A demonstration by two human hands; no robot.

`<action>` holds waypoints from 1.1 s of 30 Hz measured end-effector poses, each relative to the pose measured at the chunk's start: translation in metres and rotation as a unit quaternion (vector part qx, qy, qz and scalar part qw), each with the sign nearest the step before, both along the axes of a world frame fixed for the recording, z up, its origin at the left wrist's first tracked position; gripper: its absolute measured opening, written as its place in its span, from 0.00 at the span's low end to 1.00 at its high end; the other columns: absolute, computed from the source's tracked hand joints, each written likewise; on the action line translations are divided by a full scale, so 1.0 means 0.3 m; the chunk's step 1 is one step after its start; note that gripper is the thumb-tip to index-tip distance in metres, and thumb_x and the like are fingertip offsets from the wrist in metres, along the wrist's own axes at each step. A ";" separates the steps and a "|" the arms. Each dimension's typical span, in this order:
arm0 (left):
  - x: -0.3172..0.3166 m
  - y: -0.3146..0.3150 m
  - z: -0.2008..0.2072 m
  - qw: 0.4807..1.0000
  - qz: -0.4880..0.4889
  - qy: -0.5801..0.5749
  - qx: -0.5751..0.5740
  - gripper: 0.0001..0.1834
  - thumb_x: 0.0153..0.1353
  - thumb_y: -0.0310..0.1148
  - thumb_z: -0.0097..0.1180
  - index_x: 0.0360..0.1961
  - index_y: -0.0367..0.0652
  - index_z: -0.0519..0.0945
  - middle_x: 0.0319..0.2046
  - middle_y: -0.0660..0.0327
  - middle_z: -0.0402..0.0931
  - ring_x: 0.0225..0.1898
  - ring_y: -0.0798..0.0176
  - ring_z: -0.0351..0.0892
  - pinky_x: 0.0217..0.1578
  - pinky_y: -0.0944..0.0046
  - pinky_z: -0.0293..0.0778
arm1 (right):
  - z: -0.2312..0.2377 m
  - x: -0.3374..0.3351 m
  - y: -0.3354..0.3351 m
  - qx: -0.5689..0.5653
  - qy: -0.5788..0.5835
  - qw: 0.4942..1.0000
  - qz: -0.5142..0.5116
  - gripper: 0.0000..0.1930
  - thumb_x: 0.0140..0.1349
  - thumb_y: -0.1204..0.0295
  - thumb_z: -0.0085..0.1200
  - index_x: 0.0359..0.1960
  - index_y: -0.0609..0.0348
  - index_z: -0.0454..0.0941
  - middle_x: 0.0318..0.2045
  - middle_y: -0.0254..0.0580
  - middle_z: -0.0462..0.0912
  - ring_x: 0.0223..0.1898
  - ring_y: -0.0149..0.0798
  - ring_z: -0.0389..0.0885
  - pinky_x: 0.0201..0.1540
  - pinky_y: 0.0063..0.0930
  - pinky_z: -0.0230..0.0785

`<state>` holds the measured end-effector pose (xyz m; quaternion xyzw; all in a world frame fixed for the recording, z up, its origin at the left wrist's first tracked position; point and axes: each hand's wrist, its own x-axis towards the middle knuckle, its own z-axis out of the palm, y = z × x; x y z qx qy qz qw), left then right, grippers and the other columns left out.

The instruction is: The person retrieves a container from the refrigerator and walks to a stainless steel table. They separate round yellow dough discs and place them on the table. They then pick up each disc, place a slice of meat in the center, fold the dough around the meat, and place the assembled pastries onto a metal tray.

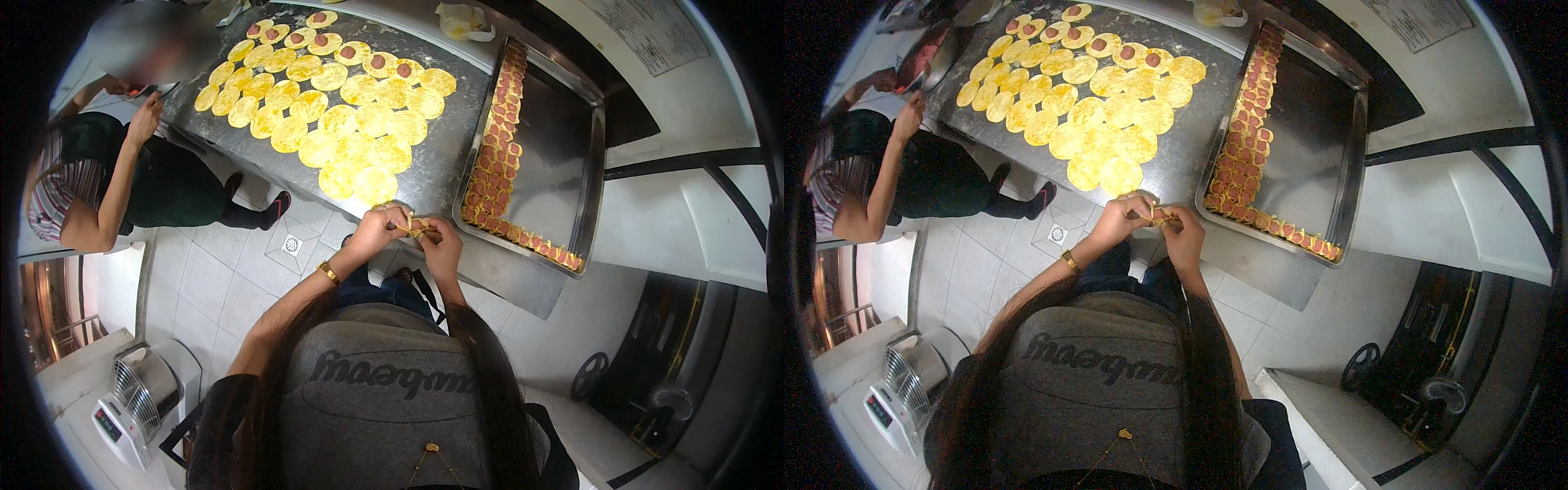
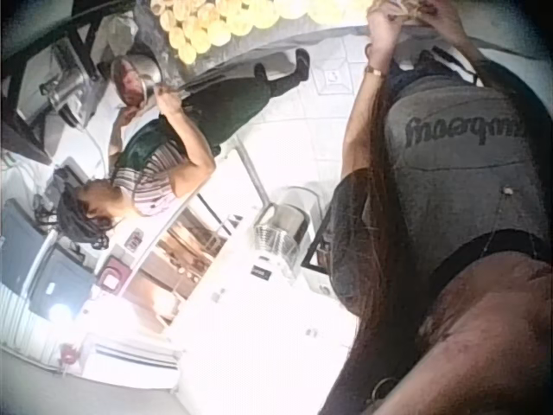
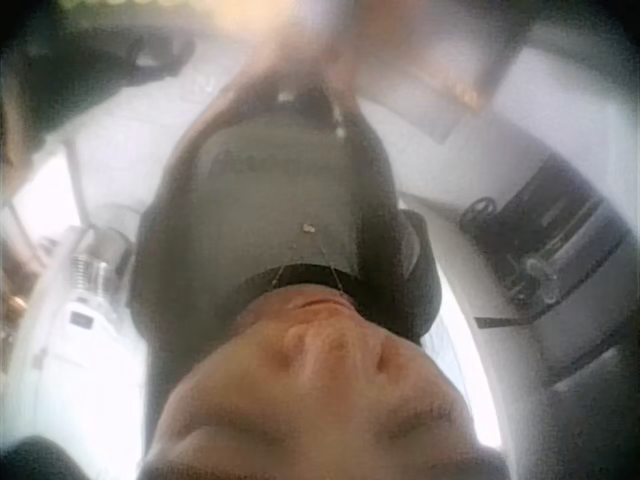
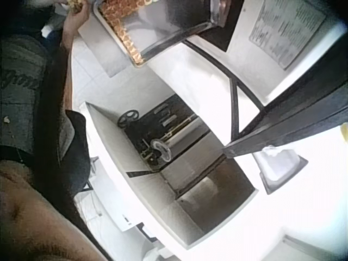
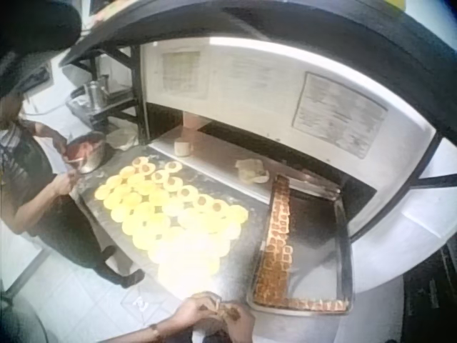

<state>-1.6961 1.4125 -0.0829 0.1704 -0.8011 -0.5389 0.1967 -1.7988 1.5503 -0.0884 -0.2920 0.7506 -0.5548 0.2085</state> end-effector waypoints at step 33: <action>-0.028 0.001 0.032 0.984 -0.004 -0.115 -0.140 0.15 0.43 0.34 0.68 0.28 0.41 0.74 0.22 0.55 0.74 0.25 0.54 0.77 0.27 0.59 0.72 | 0.081 -0.024 -0.048 0.074 0.143 0.984 0.079 0.14 0.45 0.85 0.51 0.37 0.63 0.77 0.38 0.48 0.78 0.42 0.52 0.76 0.44 0.38 0.69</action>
